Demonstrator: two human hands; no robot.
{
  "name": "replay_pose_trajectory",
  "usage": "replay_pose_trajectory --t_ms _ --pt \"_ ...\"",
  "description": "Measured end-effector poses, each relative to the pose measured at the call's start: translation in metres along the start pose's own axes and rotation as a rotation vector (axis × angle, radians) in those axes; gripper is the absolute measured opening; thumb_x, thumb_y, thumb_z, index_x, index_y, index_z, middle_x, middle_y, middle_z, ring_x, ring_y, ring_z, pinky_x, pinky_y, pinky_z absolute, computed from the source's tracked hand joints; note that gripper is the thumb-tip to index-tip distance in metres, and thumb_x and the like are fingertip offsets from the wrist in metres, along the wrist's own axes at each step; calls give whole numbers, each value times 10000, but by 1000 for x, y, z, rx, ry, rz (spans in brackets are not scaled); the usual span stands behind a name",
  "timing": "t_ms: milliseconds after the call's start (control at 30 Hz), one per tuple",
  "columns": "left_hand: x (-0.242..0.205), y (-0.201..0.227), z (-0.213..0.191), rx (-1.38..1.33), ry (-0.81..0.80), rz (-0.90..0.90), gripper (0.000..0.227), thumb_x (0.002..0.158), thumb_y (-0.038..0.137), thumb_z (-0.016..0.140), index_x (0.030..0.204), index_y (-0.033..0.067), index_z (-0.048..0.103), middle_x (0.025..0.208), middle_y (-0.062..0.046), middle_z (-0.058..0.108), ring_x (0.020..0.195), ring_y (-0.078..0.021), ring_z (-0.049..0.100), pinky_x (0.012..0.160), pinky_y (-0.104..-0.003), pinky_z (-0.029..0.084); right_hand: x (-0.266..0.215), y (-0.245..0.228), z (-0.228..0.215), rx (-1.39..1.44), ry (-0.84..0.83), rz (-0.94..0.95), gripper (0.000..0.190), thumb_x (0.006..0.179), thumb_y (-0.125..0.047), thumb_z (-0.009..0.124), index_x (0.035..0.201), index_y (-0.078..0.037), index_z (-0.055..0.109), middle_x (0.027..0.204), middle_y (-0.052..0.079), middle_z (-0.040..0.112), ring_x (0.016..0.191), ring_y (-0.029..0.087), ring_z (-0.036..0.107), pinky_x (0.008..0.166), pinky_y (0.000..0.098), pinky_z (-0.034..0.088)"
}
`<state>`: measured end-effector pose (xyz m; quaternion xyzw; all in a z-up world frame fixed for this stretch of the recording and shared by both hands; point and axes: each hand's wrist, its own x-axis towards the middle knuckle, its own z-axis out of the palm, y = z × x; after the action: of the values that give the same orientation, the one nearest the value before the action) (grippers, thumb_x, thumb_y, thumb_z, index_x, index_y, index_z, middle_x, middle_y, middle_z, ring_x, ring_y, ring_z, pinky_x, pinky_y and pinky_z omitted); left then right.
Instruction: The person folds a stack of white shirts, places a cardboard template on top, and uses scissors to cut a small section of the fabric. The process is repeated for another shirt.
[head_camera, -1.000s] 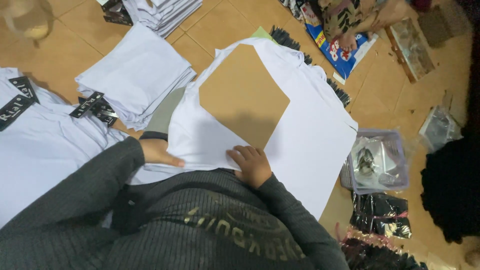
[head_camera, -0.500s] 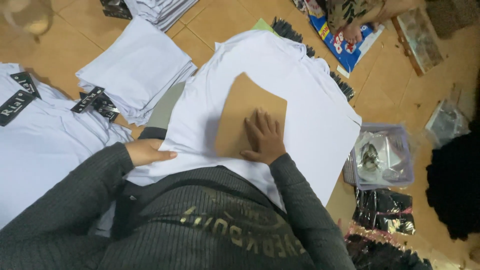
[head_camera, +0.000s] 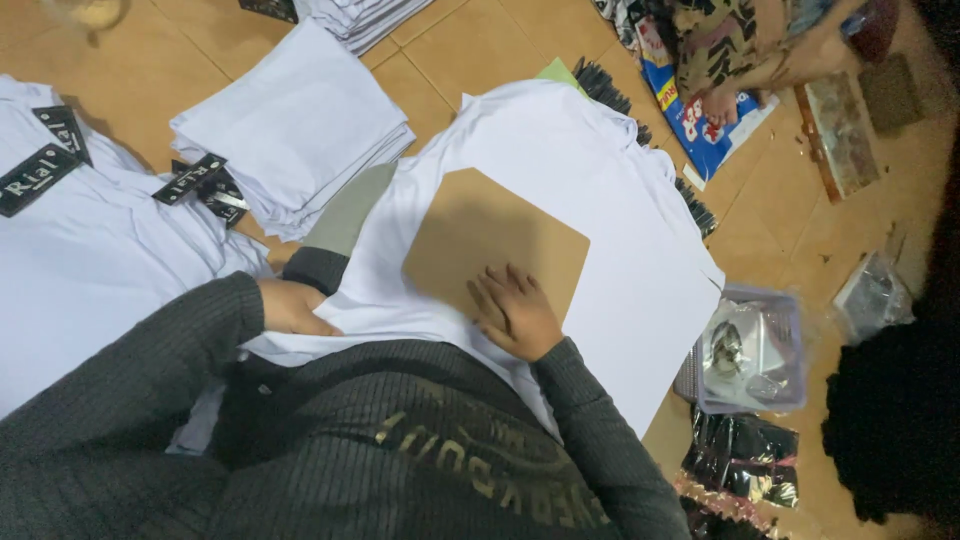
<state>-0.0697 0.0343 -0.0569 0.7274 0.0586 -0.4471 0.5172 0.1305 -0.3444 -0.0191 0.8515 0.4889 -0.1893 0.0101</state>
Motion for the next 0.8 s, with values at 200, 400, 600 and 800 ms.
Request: replay_pose_trajectory --t_ms 200,400,600,800 --pt "-13 -3 -7 -15 -13 -23 697 850 637 746 1293 99 756 1244 -167 765 1156 -287 702 1034 -414 535 5 -8 -21 178 453 126 566 999 -339 316 1460 -94 533 1343 192 625 1275 358 576 1087 450 457" --pt "-25 4 -4 -91 -114 109 406 861 435 828 1095 104 843 999 -80 834 915 -175 743 856 -368 620 76 0 -6 -32 471 29 455 1066 -280 432 1502 -179 518 1461 157 569 1359 352 527 1109 463 438" --pt "-46 -11 -5 -187 9 189 455 944 422 699 1230 76 776 1140 -118 817 1030 -204 719 929 -427 600 108 -4 -13 -144 250 76 514 1047 -457 427 1537 -303 441 1491 120 552 1409 337 488 1137 498 393" --pt "-48 -15 -5 -341 11 153 285 883 255 813 1028 13 855 858 -101 834 745 -176 709 720 -366 636 100 18 -32 -49 216 112 699 956 -667 450 1558 -315 401 1575 111 383 1461 376 326 1191 534 247"
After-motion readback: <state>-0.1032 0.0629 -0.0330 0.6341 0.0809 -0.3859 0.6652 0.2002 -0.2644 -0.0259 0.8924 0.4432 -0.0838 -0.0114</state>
